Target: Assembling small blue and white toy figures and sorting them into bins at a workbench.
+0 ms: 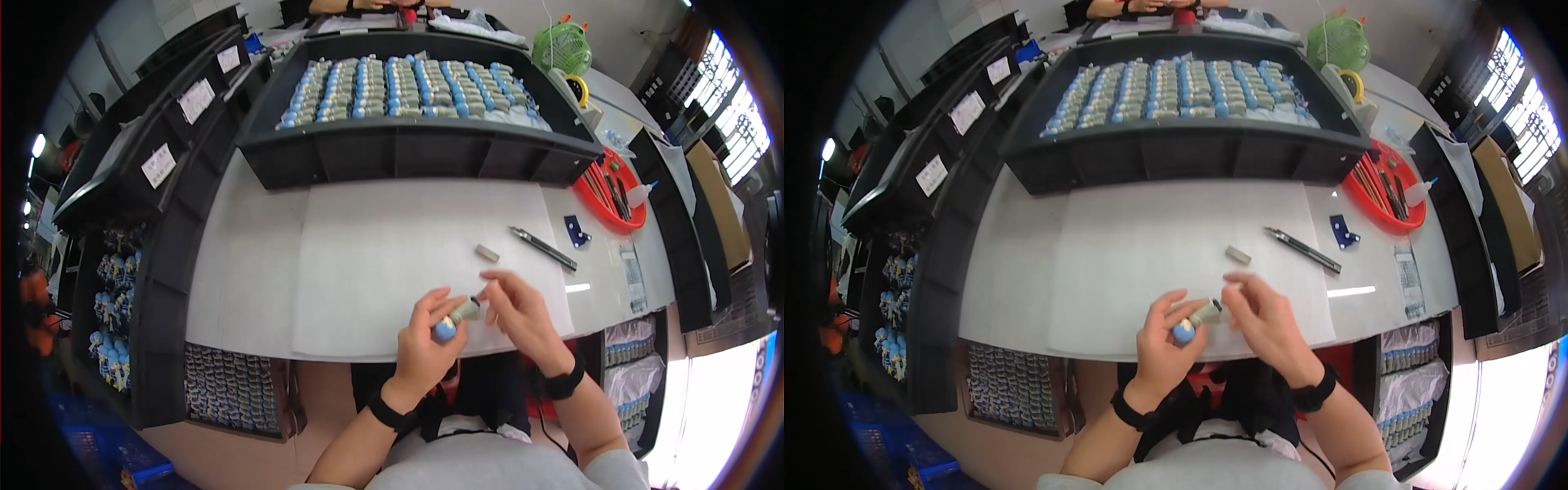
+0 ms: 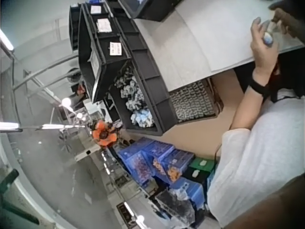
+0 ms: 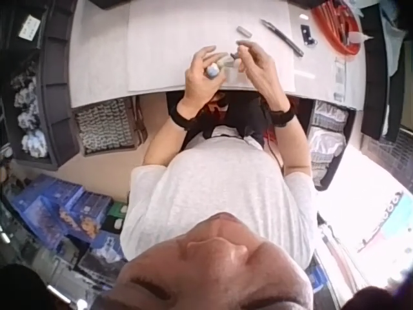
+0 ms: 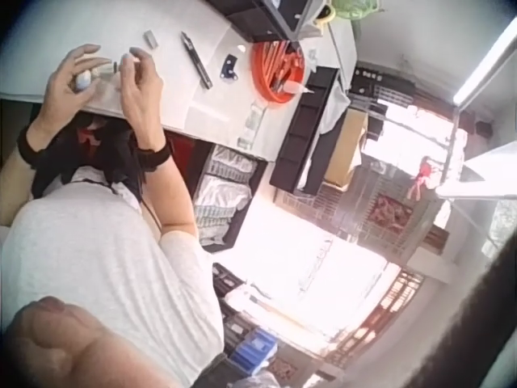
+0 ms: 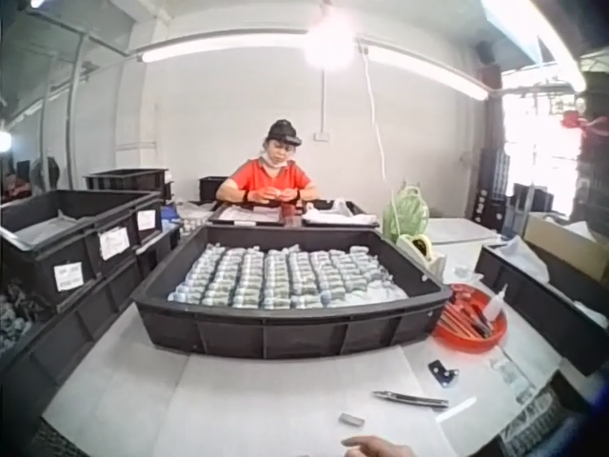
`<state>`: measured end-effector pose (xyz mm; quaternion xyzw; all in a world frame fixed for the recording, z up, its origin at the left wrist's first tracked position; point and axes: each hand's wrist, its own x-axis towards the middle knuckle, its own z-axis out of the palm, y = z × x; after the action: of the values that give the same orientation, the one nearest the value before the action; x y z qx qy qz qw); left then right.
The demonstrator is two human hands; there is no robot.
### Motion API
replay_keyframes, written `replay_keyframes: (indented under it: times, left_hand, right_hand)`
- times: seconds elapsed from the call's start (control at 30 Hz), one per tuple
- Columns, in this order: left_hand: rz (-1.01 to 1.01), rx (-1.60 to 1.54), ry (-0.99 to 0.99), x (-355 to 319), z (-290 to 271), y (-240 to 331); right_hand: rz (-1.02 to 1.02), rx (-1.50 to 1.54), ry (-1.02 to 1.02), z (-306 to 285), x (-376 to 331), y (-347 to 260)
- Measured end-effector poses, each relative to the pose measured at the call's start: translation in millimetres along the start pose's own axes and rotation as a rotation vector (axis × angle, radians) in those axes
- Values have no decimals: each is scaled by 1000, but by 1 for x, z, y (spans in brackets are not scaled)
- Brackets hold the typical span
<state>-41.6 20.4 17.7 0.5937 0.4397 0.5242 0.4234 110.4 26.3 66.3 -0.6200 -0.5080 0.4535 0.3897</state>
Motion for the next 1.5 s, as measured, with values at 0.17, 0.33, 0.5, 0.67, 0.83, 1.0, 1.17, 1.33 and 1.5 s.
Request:
replay_keyframes:
  times: [0.17, 0.33, 0.5, 0.67, 0.83, 1.0, 1.17, 1.33, 1.5]
  left_hand:
    - [263, -42, -216, 4, -14, -1]
    - [-42, -305, -63, 7, -22, 22]
    - [-359, -433, -125, 9, -26, 15]
    - [-199, -452, -107, 14, -19, 17]
    - [-268, -521, -60, 14, -9, 15]
    - [-340, -516, -50, 10, -6, 7]
    - [-407, -641, -55, 12, -2, 8]
    - [-470, -662, -99, 7, 3, 2]
    - [-504, -656, -109, 6, 2, 0]
  right_hand:
    - [3, 393, -307, 4, -10, 12]
    - [-237, 592, -268, 13, -9, 15]
    - [-304, 611, -253, 20, -5, 29]
    - [-48, 587, -306, 5, -2, 43]
    - [-222, 668, -203, 12, -1, 51]
    - [-268, 699, -189, 15, -3, 53]
    - [-330, 716, -142, 11, -5, 50]
    - [-344, 711, -151, 12, -7, 53]
    - [-358, 707, -144, 14, -7, 54]
